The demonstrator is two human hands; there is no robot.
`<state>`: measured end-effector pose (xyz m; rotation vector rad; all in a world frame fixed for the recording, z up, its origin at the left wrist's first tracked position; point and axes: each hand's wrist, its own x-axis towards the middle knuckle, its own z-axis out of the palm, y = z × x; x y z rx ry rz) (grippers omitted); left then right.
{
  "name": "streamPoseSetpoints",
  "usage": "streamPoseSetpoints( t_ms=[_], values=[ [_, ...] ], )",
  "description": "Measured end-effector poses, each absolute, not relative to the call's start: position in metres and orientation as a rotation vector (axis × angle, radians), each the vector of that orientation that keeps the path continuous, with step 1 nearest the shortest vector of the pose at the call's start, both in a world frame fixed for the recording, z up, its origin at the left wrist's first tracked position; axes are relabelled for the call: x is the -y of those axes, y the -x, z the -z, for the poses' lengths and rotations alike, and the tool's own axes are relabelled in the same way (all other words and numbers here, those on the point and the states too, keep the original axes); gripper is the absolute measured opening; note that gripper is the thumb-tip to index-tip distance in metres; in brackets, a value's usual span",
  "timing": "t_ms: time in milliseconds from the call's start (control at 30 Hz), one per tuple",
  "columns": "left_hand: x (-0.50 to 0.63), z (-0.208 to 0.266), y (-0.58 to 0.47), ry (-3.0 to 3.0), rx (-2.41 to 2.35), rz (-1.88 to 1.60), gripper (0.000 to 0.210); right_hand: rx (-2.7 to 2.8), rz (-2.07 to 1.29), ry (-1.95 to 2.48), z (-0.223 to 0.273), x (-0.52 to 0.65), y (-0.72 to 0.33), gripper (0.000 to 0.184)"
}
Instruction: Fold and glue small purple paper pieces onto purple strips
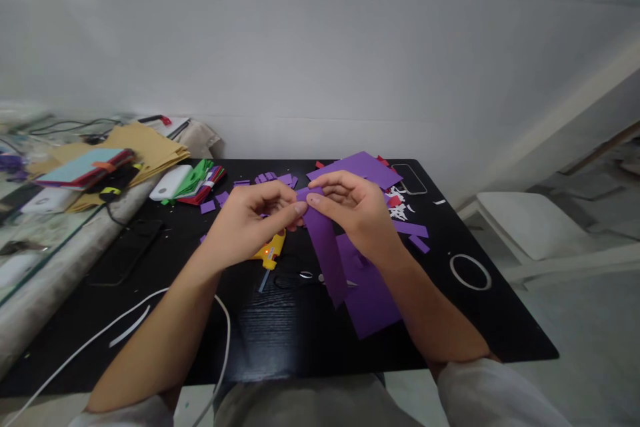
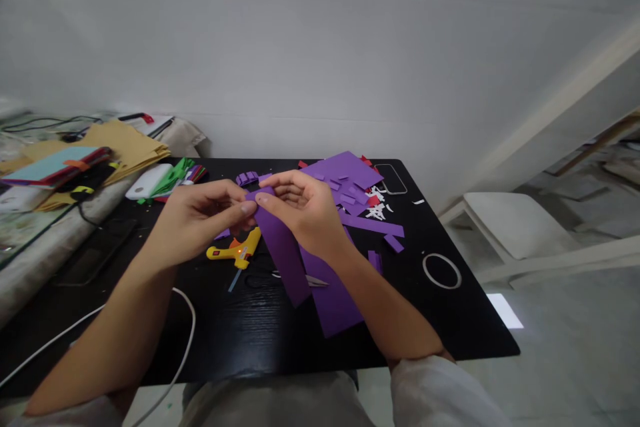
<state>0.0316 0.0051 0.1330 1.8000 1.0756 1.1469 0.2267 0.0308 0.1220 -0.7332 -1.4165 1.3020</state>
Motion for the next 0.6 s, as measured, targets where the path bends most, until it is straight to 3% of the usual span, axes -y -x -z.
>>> streamPoseSetpoints(
  t_ms=[600],
  values=[
    [-0.0029,-0.1353,-0.0307,-1.8,-1.032,-1.101,0.02,1.401,-1.342,0.728,-0.1226,-0.03,-0.2279,0.032]
  ],
)
